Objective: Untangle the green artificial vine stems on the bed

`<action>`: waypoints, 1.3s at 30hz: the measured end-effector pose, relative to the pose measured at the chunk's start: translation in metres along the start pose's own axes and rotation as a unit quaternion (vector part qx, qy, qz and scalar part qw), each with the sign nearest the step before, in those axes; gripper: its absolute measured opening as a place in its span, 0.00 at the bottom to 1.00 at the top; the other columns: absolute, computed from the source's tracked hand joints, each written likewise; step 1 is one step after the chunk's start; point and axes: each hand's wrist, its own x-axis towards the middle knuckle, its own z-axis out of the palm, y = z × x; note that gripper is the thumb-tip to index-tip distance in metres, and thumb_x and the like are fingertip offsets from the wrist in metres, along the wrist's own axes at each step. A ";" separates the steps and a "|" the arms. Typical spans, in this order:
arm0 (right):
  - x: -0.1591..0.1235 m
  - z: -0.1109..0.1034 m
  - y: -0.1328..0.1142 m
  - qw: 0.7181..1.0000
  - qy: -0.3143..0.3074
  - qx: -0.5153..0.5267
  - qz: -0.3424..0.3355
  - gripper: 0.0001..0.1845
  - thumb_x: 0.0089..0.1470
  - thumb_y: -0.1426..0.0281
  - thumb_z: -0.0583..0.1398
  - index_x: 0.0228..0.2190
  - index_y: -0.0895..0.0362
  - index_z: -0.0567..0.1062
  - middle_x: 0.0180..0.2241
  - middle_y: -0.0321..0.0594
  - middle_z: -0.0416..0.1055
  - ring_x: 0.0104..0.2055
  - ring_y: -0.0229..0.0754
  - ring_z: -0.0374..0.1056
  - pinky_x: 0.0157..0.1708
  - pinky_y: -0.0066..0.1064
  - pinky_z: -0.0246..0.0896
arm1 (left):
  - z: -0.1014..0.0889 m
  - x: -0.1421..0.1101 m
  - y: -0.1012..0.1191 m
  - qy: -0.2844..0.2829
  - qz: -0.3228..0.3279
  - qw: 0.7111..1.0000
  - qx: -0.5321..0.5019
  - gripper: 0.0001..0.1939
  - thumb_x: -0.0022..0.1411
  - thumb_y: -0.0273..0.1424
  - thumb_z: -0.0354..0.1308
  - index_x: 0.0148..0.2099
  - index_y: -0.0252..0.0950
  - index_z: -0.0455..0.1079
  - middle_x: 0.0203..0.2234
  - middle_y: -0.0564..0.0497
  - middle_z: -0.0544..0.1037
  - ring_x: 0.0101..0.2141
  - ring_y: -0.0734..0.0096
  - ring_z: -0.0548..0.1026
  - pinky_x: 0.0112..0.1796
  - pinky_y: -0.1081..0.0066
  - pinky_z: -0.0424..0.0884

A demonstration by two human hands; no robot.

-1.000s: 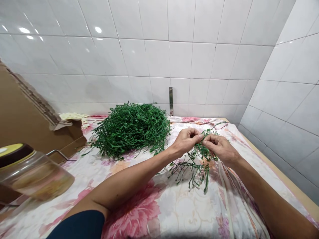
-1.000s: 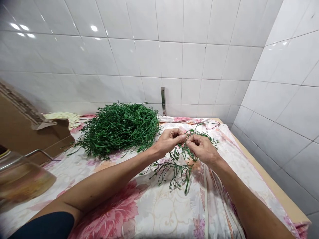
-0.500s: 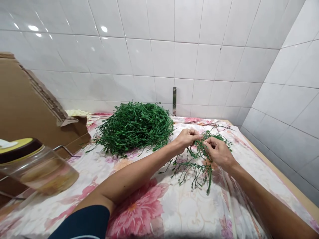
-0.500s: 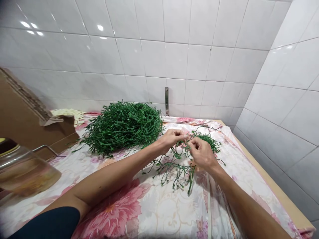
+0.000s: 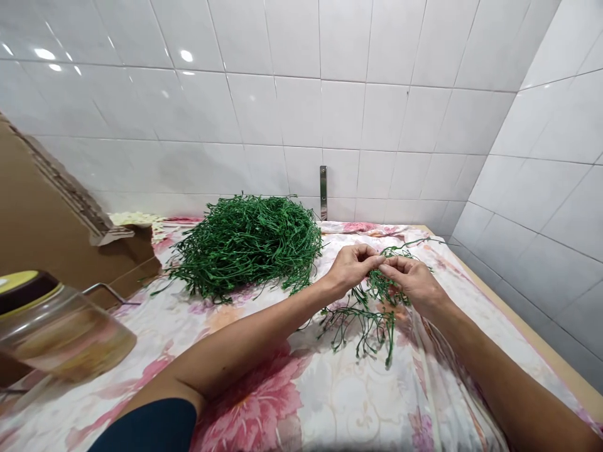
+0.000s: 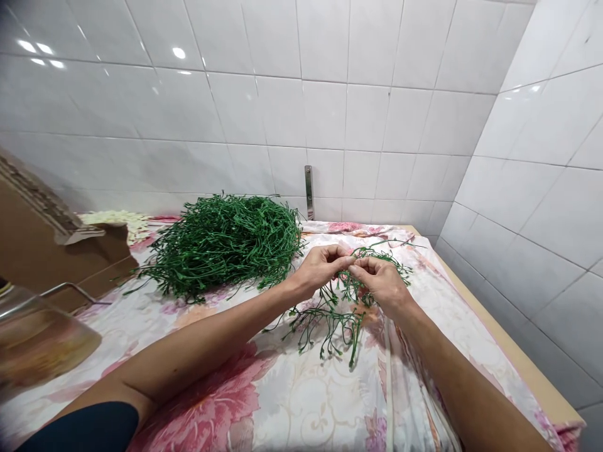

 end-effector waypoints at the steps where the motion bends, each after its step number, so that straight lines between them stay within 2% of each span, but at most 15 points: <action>1: 0.000 0.001 -0.001 1.000 0.003 -0.003 -0.007 0.24 0.46 0.50 0.71 0.32 0.59 0.79 0.28 0.37 0.70 0.26 0.35 0.62 0.21 0.26 0.63 | 0.001 0.000 0.000 0.008 0.005 1.000 0.005 0.16 0.55 0.41 0.65 0.30 0.32 0.71 0.23 0.55 0.69 0.24 0.78 0.63 0.26 0.74 0.58; 4: -0.002 0.005 -0.005 1.000 0.015 -0.015 -0.022 0.23 0.46 0.50 0.71 0.29 0.58 0.75 0.26 0.35 0.68 0.24 0.36 0.63 0.20 0.28 0.64 | 0.001 0.000 -0.002 0.023 0.008 1.000 0.020 0.15 0.55 0.39 0.65 0.30 0.32 0.70 0.24 0.53 0.70 0.26 0.77 0.64 0.28 0.73 0.60; 9: -0.001 0.006 0.000 0.997 0.014 -0.066 -0.040 0.20 0.52 0.53 0.66 0.28 0.56 0.71 0.23 0.31 0.66 0.19 0.35 0.65 0.19 0.28 0.61 | 0.000 0.000 -0.003 0.006 0.004 1.000 0.020 0.15 0.55 0.40 0.64 0.29 0.32 0.70 0.25 0.53 0.69 0.27 0.75 0.65 0.30 0.73 0.60; 13: 0.000 0.005 0.005 0.993 0.013 -0.088 -0.080 0.15 0.57 0.56 0.63 0.30 0.54 0.68 0.23 0.30 0.64 0.19 0.35 0.63 0.19 0.28 0.59 | 0.004 -0.001 -0.005 -0.001 -0.017 1.000 -0.006 0.16 0.53 0.41 0.65 0.29 0.32 0.69 0.24 0.54 0.68 0.26 0.77 0.63 0.29 0.73 0.59; 16: -0.005 0.009 0.000 0.976 0.037 -0.169 -0.131 0.11 0.58 0.62 0.61 0.29 0.54 0.67 0.23 0.30 0.64 0.21 0.34 0.60 0.21 0.28 0.58 | 0.004 0.002 -0.011 0.010 -0.021 1.000 -0.018 0.16 0.51 0.40 0.66 0.26 0.33 0.67 0.22 0.55 0.67 0.24 0.78 0.61 0.27 0.74 0.57; 18: -0.011 0.014 -0.006 0.952 0.051 -0.247 -0.173 0.09 0.57 0.66 0.60 0.27 0.54 0.66 0.23 0.31 0.64 0.22 0.35 0.58 0.24 0.29 0.57 | -0.002 0.008 -0.015 0.038 -0.012 0.999 0.000 0.16 0.51 0.39 0.66 0.26 0.33 0.67 0.21 0.55 0.67 0.24 0.78 0.62 0.26 0.74 0.57; 21: -0.018 0.019 -0.015 0.923 0.036 -0.312 -0.221 0.08 0.57 0.68 0.59 0.27 0.54 0.67 0.24 0.33 0.66 0.24 0.36 0.59 0.27 0.29 0.57 | -0.022 0.018 -0.014 0.144 -0.024 0.988 0.045 0.17 0.51 0.39 0.67 0.23 0.33 0.65 0.18 0.58 0.63 0.21 0.80 0.58 0.23 0.75 0.53; 22: -0.018 0.018 -0.017 0.918 0.033 -0.322 -0.231 0.07 0.58 0.68 0.58 0.28 0.54 0.68 0.25 0.34 0.67 0.25 0.37 0.61 0.28 0.30 0.58 | -0.029 0.021 -0.011 0.161 -0.017 0.986 0.048 0.18 0.50 0.39 0.68 0.23 0.33 0.65 0.17 0.58 0.62 0.20 0.81 0.58 0.22 0.75 0.52; 24: -0.016 0.011 -0.019 0.906 0.052 -0.341 -0.245 0.08 0.60 0.67 0.58 0.29 0.54 0.70 0.26 0.36 0.69 0.26 0.38 0.63 0.30 0.31 0.59 | -0.039 0.024 -0.003 0.142 0.002 0.990 0.019 0.17 0.53 0.39 0.68 0.26 0.33 0.67 0.19 0.58 0.65 0.19 0.83 0.59 0.21 0.76 0.54; 26: -0.010 -0.001 -0.016 0.886 0.107 -0.372 -0.254 0.07 0.59 0.66 0.59 0.29 0.55 0.71 0.26 0.38 0.71 0.27 0.40 0.65 0.31 0.32 0.60 | -0.043 0.023 0.004 0.107 -0.004 0.994 -0.010 0.17 0.55 0.40 0.68 0.29 0.33 0.68 0.20 0.57 0.68 0.17 0.83 0.63 0.20 0.76 0.57; 29: 0.000 -0.022 -0.010 0.859 0.169 -0.419 -0.241 0.06 0.57 0.66 0.60 0.31 0.55 0.74 0.28 0.40 0.74 0.28 0.43 0.68 0.33 0.34 0.61 | -0.038 0.018 0.012 0.066 -0.050 0.996 -0.041 0.15 0.57 0.37 0.69 0.31 0.31 0.70 0.21 0.56 0.70 0.17 0.80 0.69 0.20 0.76 0.62; 32: 0.003 -0.035 -0.008 0.849 0.186 -0.444 -0.218 0.09 0.58 0.65 0.59 0.35 0.56 0.77 0.32 0.43 0.78 0.30 0.45 0.71 0.36 0.37 0.62 | -0.030 0.013 0.018 0.031 -0.094 0.992 -0.078 0.09 0.62 0.30 0.64 0.34 0.28 0.72 0.22 0.53 0.73 0.20 0.77 0.74 0.23 0.75 0.69; 35: -0.001 -0.035 -0.014 0.868 0.197 -0.399 -0.220 0.13 0.60 0.61 0.59 0.37 0.56 0.78 0.35 0.45 0.79 0.32 0.46 0.72 0.36 0.37 0.65 | -0.023 0.009 0.023 0.004 -0.104 0.989 -0.103 0.02 0.62 0.23 0.61 0.37 0.27 0.73 0.25 0.50 0.76 0.24 0.74 0.78 0.28 0.73 0.74; 37: -0.005 -0.029 -0.020 0.911 0.179 -0.319 -0.191 0.17 0.61 0.56 0.59 0.37 0.56 0.78 0.34 0.44 0.78 0.31 0.45 0.72 0.33 0.35 0.67 | -0.018 0.006 0.025 0.005 -0.085 0.991 -0.102 0.02 0.59 0.19 0.62 0.36 0.28 0.73 0.28 0.50 0.77 0.26 0.75 0.78 0.30 0.73 0.75; 39: -0.009 -0.021 -0.025 0.954 0.132 -0.229 -0.143 0.21 0.61 0.51 0.59 0.37 0.56 0.78 0.35 0.44 0.77 0.31 0.44 0.72 0.29 0.33 0.68 | -0.013 0.004 0.023 0.008 -0.060 0.995 -0.081 0.04 0.57 0.18 0.62 0.35 0.28 0.74 0.29 0.50 0.77 0.26 0.77 0.77 0.32 0.73 0.76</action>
